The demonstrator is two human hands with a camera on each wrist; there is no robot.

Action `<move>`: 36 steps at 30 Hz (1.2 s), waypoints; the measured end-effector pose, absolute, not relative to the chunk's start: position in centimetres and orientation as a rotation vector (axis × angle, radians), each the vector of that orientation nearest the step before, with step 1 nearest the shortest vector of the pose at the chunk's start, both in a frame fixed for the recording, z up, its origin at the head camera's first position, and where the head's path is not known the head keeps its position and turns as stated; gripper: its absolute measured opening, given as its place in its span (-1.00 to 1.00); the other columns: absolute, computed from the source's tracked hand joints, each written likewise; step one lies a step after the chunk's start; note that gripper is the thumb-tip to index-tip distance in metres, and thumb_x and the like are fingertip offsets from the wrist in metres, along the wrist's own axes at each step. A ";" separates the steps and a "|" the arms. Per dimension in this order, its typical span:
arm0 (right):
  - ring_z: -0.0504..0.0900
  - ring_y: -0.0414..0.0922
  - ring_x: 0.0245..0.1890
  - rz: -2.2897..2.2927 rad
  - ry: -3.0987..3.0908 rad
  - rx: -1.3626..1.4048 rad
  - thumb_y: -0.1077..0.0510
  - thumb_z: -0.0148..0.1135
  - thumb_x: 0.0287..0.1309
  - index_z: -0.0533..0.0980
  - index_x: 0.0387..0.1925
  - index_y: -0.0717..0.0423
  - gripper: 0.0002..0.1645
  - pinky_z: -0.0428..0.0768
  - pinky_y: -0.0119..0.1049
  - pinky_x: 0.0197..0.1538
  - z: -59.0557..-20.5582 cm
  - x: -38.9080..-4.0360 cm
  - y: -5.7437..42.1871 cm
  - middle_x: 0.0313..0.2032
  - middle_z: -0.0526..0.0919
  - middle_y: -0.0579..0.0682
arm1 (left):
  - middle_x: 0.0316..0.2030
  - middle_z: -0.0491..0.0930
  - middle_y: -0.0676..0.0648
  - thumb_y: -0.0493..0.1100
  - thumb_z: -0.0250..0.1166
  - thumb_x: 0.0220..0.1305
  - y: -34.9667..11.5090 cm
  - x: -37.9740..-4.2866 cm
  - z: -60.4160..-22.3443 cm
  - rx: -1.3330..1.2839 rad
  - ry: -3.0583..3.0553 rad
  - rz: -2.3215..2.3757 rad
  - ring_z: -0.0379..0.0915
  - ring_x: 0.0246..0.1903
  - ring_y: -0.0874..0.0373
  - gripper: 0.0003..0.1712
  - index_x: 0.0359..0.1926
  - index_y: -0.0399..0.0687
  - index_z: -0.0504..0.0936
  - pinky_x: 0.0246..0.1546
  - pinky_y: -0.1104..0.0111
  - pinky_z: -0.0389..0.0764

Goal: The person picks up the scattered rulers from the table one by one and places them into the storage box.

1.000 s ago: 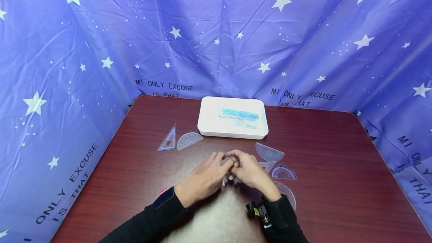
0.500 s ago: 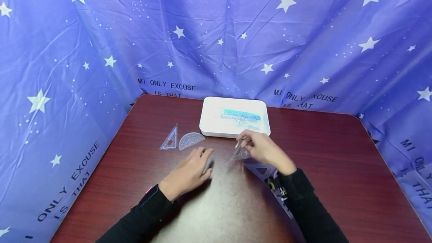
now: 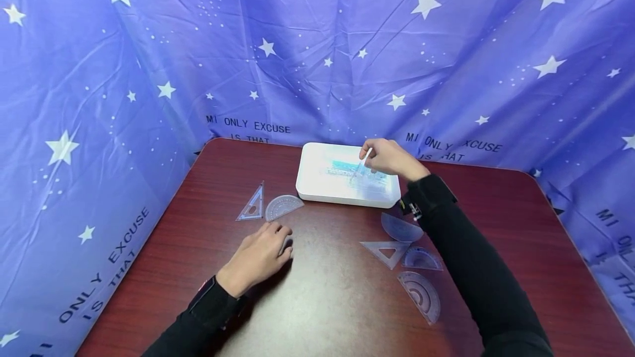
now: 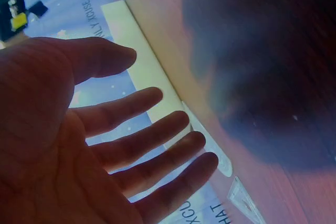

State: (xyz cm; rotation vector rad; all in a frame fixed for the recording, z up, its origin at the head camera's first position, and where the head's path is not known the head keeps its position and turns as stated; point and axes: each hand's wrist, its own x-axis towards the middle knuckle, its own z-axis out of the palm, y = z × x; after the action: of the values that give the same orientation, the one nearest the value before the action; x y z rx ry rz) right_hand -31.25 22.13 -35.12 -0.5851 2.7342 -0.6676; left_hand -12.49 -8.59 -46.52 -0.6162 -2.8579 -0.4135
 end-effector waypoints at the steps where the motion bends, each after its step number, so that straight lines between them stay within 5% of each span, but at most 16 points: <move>1: 0.79 0.08 -0.24 -0.634 2.737 -0.578 0.28 0.22 0.38 0.60 0.05 0.28 -0.73 0.70 -0.16 -0.20 -35.3 -31.9 22.0 -0.05 0.78 0.29 | -0.17 0.66 -0.16 -0.13 0.39 0.40 -8.6 -12.4 -46.5 -0.607 -2.868 -0.413 0.65 -0.08 -0.07 -0.80 -0.09 -0.17 0.69 -0.24 0.05 0.77; 8: 0.77 0.04 -0.27 -0.515 2.690 -0.522 0.31 0.13 0.21 0.55 -0.08 0.26 -0.75 0.67 -0.24 -0.23 -38.1 -35.7 21.5 -0.02 0.70 0.29 | -0.18 0.67 -0.14 -0.10 0.35 0.44 -8.4 -11.7 -46.2 -0.540 -2.923 -0.415 0.64 -0.08 -0.05 -0.80 -0.10 -0.15 0.71 -0.22 0.04 0.77; 18: 0.45 -0.14 -0.48 -0.399 2.601 -0.492 0.34 0.05 0.24 0.57 -0.02 0.35 -0.68 0.47 -0.32 -0.35 -41.0 -38.4 22.5 -0.34 0.60 0.08 | -0.13 0.68 -0.15 -0.09 0.34 0.46 -8.6 -11.5 -46.2 -0.459 -2.983 -0.438 0.64 -0.07 -0.07 -0.77 -0.04 -0.15 0.73 -0.24 0.01 0.76; 27: 0.59 0.22 0.06 -0.332 2.686 -0.554 0.32 0.19 0.27 0.66 -0.06 0.37 -0.73 0.60 0.08 0.13 -42.2 -38.4 23.3 0.12 0.68 0.38 | -0.10 0.71 -0.21 -0.12 0.35 0.46 -9.3 -11.7 -46.1 -0.439 -2.970 -0.467 0.66 -0.06 -0.12 -0.76 -0.04 -0.22 0.71 -0.21 -0.03 0.77; 36: 0.57 0.18 0.00 -0.384 2.690 -0.535 0.40 0.17 0.18 0.63 -0.06 0.32 -0.71 0.59 0.03 0.07 -43.2 -39.6 22.6 0.12 0.66 0.37 | -0.18 0.69 -0.23 -0.16 0.37 0.41 -10.1 -12.5 -46.3 -0.412 -2.914 -0.482 0.65 -0.12 -0.16 -0.81 -0.12 -0.23 0.70 -0.27 -0.06 0.76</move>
State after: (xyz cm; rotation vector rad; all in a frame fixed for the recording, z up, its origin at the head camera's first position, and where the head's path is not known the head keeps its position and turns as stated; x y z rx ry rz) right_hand -39.60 22.55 -43.19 -0.5348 2.6899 -0.3839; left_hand -12.50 -10.08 -46.32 -0.4120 -2.9144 -0.4818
